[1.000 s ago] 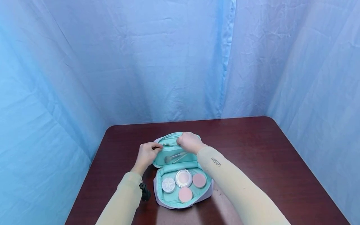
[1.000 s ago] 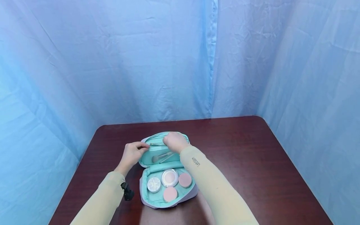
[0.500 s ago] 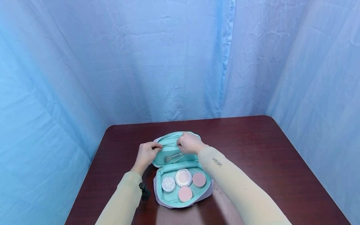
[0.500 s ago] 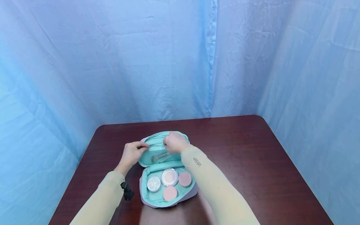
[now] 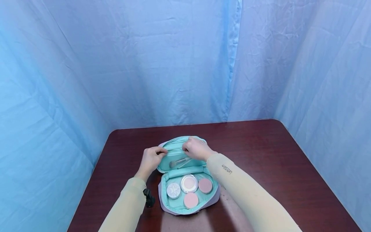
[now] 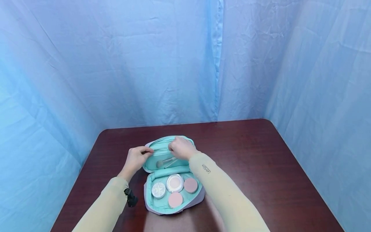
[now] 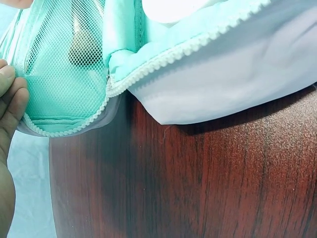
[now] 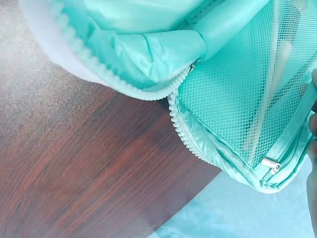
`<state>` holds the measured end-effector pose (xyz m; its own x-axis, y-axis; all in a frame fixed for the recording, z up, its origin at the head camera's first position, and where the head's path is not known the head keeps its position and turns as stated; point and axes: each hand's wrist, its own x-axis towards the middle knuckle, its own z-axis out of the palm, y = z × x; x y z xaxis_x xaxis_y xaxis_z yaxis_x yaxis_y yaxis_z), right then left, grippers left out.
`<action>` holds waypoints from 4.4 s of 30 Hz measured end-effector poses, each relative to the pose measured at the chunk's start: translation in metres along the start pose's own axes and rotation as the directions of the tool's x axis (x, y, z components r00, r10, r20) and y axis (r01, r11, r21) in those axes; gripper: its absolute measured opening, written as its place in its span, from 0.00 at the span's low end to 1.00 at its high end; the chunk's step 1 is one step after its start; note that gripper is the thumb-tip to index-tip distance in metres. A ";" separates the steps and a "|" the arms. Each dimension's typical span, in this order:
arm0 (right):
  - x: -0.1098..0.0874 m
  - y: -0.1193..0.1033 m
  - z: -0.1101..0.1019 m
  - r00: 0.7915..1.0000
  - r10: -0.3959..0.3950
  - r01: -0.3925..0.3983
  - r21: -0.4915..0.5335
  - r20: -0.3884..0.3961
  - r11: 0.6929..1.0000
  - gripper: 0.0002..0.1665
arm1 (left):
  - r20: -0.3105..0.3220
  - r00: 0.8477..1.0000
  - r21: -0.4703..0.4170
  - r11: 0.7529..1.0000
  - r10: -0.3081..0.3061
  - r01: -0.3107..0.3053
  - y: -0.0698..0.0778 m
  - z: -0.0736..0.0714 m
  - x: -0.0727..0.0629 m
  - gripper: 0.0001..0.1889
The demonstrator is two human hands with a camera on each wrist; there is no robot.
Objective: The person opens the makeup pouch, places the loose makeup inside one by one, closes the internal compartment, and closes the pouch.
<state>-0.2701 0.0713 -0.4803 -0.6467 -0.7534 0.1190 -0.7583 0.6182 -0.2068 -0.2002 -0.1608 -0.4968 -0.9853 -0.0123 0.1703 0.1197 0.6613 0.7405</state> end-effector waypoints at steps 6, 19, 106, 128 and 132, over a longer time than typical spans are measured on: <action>-0.004 0.001 0.000 0.999 0.003 -0.001 0.042 -0.043 0.999 0.14 | -0.005 1.000 0.006 1.000 0.012 -0.012 -0.002 0.000 -0.001 0.06; -0.011 0.014 -0.002 0.981 0.192 -0.189 0.310 0.021 0.932 0.08 | 0.010 1.000 -0.011 1.000 -0.010 0.010 -0.001 -0.001 -0.001 0.07; -0.073 0.061 -0.009 0.873 0.482 -0.344 0.614 -0.068 0.710 0.09 | 0.003 0.983 -0.187 0.966 -0.182 0.180 -0.011 -0.009 0.009 0.15; -0.065 0.056 0.009 0.856 0.516 -0.413 0.581 -0.015 0.702 0.09 | 0.085 0.967 -0.340 0.906 -0.238 0.253 -0.012 -0.018 0.009 0.11; -0.064 0.055 0.010 0.856 0.517 -0.415 0.560 -0.028 0.717 0.09 | 0.096 0.970 -0.373 0.896 -0.224 0.243 -0.013 -0.019 0.008 0.11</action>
<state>-0.2692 0.1511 -0.5090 -0.9475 -0.3189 0.0220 -0.2294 0.6302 -0.7417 -0.2074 -0.1837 -0.4926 -0.9942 -0.0876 -0.0629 -0.0872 0.3097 0.9468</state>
